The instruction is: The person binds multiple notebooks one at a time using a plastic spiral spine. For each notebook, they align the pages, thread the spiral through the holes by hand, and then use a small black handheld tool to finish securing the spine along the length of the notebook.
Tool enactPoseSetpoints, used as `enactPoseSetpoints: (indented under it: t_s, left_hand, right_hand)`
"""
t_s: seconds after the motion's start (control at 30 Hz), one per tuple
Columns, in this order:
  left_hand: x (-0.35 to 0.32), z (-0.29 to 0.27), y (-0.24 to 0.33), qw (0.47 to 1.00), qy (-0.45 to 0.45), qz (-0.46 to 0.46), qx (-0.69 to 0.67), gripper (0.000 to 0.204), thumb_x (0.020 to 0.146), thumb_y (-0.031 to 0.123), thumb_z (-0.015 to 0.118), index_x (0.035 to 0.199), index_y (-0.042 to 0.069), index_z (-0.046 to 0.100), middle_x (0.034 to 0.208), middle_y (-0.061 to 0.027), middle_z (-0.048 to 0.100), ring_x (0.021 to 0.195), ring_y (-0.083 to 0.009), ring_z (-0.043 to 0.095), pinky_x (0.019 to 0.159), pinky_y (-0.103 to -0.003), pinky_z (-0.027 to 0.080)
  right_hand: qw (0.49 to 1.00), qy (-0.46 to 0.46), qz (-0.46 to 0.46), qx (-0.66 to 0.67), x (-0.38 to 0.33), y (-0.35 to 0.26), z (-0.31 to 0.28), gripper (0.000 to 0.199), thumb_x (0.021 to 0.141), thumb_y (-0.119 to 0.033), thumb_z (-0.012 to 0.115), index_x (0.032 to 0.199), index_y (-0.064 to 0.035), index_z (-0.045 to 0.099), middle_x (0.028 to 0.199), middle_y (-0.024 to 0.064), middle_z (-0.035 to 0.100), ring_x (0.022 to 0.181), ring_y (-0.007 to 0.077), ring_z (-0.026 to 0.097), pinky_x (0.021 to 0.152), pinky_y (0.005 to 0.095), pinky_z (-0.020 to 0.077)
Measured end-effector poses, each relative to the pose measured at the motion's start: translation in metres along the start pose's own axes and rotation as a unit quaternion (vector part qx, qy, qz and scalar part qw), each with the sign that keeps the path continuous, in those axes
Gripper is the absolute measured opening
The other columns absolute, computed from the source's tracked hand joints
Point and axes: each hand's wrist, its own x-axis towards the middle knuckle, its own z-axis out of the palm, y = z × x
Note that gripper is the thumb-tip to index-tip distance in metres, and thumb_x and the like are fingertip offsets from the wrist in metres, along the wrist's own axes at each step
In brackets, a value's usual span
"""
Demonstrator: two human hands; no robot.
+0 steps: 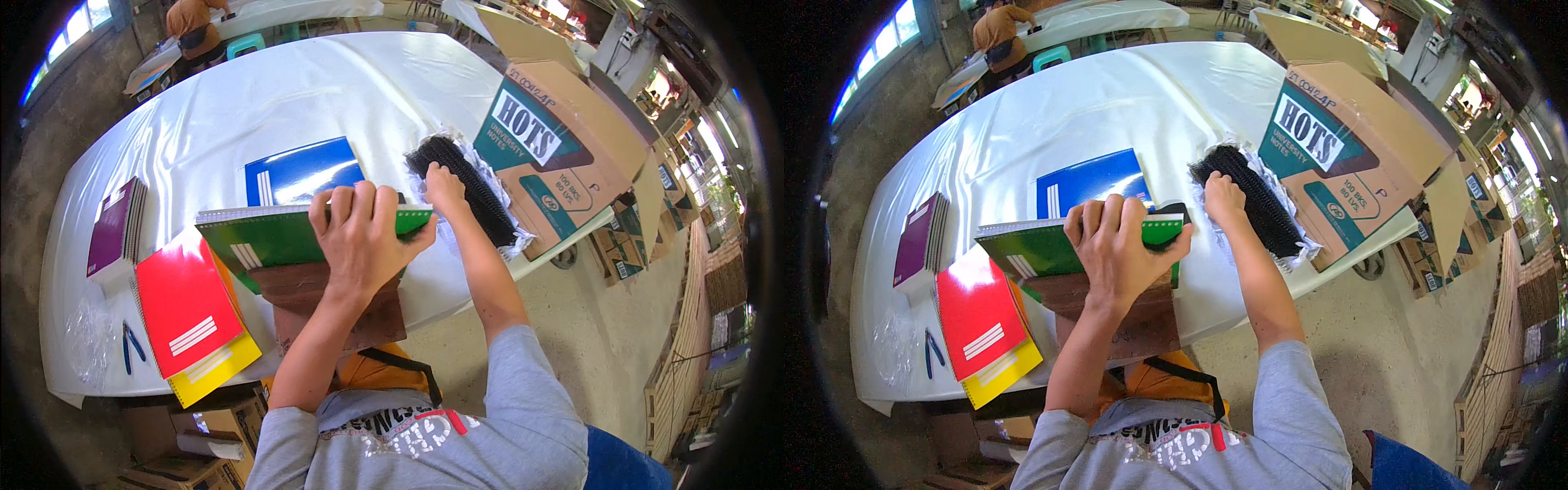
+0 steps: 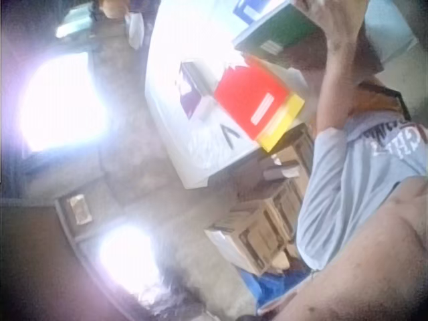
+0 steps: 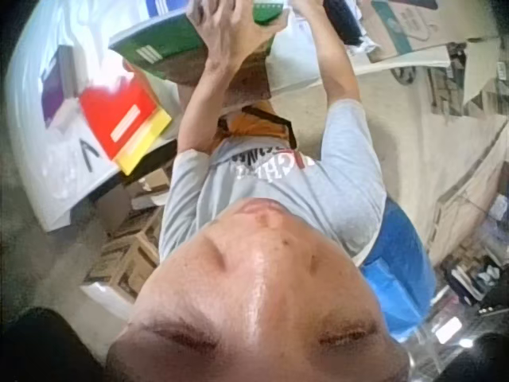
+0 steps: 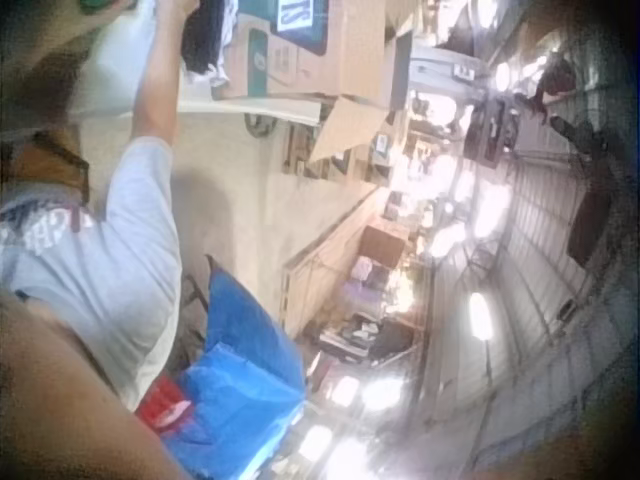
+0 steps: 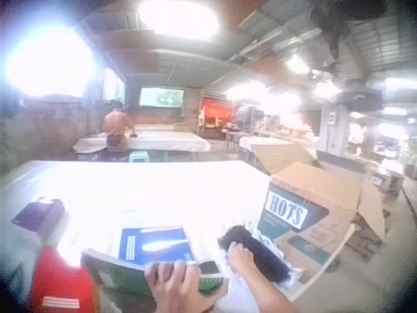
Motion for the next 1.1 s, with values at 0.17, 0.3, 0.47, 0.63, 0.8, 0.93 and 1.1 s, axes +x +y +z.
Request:
enactPoseSetpoints:
  t_s: [0.17, 0.3, 0.47, 0.63, 0.8, 0.93, 1.1]
  left_hand:
    - [-0.003, -0.011, -0.006, 0.997, -0.025, 0.052, -0.045, 0.034, 0.057, 0.038, 0.071, 0.061, 0.014, 0.048, 0.066, -0.0004, 0.048, 0.066, -0.0184, 0.047, 0.071, -0.033, 0.031]
    - [-0.005, -0.032, -0.017, 0.990, -0.052, 0.100, -0.087, 0.037, 0.055, 0.036, 0.073, 0.058, 0.013, 0.045, 0.063, -0.0020, 0.050, 0.062, -0.0204, 0.047, 0.069, -0.033, 0.032]
    - [-0.015, -0.038, -0.022, 0.992, -0.073, 0.089, -0.059, 0.041, 0.055, 0.039, 0.075, 0.063, 0.010, 0.047, 0.069, -0.0054, 0.051, 0.068, -0.0228, 0.048, 0.077, -0.038, 0.032]
    - [-0.016, -0.040, -0.011, 0.997, -0.040, 0.073, -0.001, 0.042, 0.058, 0.041, 0.075, 0.067, 0.010, 0.049, 0.078, -0.0046, 0.053, 0.085, -0.0217, 0.052, 0.094, -0.044, 0.026]
    - [-0.022, -0.040, -0.010, 0.998, -0.024, 0.050, -0.036, 0.044, 0.059, 0.046, 0.074, 0.069, 0.010, 0.050, 0.075, -0.0044, 0.050, 0.087, -0.0217, 0.052, 0.095, -0.044, 0.027]
    - [-0.025, -0.042, -0.016, 0.999, -0.019, 0.038, -0.031, 0.041, 0.060, 0.044, 0.073, 0.068, 0.011, 0.050, 0.073, -0.0045, 0.049, 0.081, -0.0217, 0.051, 0.092, -0.041, 0.031]
    - [-0.022, -0.040, -0.012, 0.997, -0.027, 0.041, -0.065, 0.034, 0.059, 0.036, 0.073, 0.069, 0.010, 0.053, 0.073, -0.0041, 0.049, 0.078, -0.0219, 0.050, 0.088, -0.039, 0.034]
  right_hand:
    - [0.989, 0.028, -0.031, 0.141, 0.002, 0.026, -0.044, 0.028, 0.081, -0.031, 0.059, 0.085, -0.0034, 0.061, 0.087, 0.0227, 0.063, 0.085, 0.0370, 0.061, 0.073, 0.0472, 0.0481]
    - [0.996, 0.005, -0.067, 0.065, 0.012, 0.036, -0.043, 0.027, 0.082, -0.030, 0.056, 0.084, -0.0039, 0.063, 0.085, 0.0213, 0.063, 0.084, 0.0367, 0.062, 0.072, 0.0457, 0.0485]
    - [0.994, -0.030, -0.102, -0.019, 0.006, 0.033, -0.048, 0.024, 0.083, -0.015, 0.048, 0.101, -0.0105, 0.063, 0.100, 0.0196, 0.062, 0.090, 0.0344, 0.061, 0.074, 0.0459, 0.0491]
    - [0.936, 0.201, -0.166, 0.235, -0.012, -0.009, -0.103, 0.028, 0.089, -0.022, 0.044, 0.111, -0.0086, 0.054, 0.106, 0.0210, 0.057, 0.091, 0.0358, 0.058, 0.075, 0.0407, 0.0479]
    - [0.880, 0.208, -0.211, 0.371, -0.057, -0.013, -0.181, 0.028, 0.089, -0.024, 0.050, 0.112, -0.0087, 0.056, 0.095, 0.0145, 0.058, 0.086, 0.0259, 0.057, 0.074, 0.0298, 0.0424]
    - [0.856, 0.144, -0.289, 0.403, -0.112, -0.024, -0.194, 0.025, 0.091, -0.021, 0.049, 0.109, -0.0070, 0.058, 0.078, 0.0043, 0.047, 0.071, 0.0152, 0.045, 0.070, 0.0255, 0.0384]
    - [0.823, 0.010, -0.269, 0.501, -0.110, 0.007, -0.155, 0.038, 0.093, -0.029, 0.045, 0.124, -0.0080, 0.050, 0.081, -0.0010, 0.043, 0.070, 0.0071, 0.039, 0.064, 0.0191, 0.0339]
